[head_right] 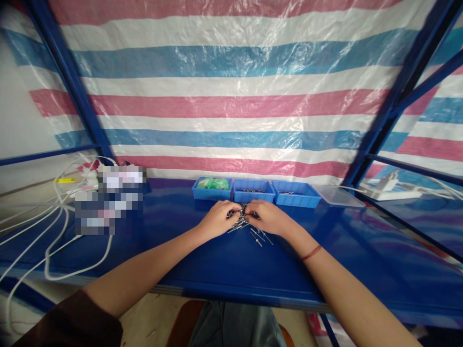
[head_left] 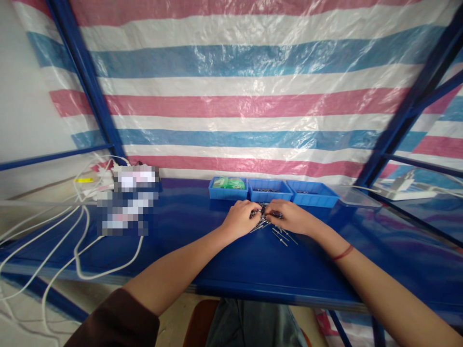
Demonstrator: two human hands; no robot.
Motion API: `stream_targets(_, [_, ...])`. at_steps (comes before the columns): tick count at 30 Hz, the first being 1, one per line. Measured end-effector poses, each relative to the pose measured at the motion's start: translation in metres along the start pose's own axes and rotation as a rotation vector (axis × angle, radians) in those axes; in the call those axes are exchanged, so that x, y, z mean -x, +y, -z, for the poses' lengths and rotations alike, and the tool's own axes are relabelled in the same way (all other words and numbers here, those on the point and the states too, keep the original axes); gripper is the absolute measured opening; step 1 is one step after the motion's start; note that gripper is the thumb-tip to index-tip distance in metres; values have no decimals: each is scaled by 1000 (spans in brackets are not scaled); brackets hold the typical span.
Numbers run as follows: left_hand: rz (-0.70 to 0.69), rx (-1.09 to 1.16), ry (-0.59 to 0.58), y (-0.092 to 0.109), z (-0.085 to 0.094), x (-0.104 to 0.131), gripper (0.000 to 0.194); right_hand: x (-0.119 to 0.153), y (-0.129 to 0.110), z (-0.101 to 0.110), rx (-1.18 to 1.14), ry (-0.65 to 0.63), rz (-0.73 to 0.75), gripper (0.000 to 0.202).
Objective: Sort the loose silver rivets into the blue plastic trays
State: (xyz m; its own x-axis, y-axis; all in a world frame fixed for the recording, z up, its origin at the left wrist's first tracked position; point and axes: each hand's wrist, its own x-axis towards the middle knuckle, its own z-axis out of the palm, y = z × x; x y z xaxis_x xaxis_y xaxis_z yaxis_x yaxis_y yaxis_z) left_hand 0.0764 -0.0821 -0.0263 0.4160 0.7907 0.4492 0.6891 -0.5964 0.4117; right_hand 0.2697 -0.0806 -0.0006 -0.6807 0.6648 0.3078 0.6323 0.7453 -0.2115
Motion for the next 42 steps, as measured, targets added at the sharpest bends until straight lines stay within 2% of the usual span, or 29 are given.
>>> stream_targets(4, [3, -38, -23, 1, 1, 1, 23, 1, 1, 3, -4, -16, -1, 18])
stream_targets(10, [-33, -77, -35, -1, 3, 1, 25, 1, -7, 6, -98, 108, 2, 17])
stream_targets(14, [-58, -26, -21, -2, 3, -3, 28, -2, -10, 4, -218, 249, -55, 16])
stream_targets(17, [-42, 114, 41, -1, 3, -6, 26, -5, -8, 1, -413, 408, -172, 22])
stream_targets(20, [-44, 266, 96, 1, 3, -7, 23, -7, -7, 0, -567, 492, -215, 29])
stream_targets(24, [-29, 382, 77, 2, 2, -7, 24, -8, -14, 3, -615, 486, -207, 27])
stream_targets(29, [-20, 420, 43, 4, 2, -5, 26, -8, -20, 5, -611, 489, -186, 26])
stream_targets(37, [-25, 459, 112, 10, 3, -4, 20, -7, -17, 4, -567, 476, -176, 25])
stream_targets(42, [-40, 481, 106, 8, 4, -5, 17, -8, -19, 3, -583, 461, -186, 26])
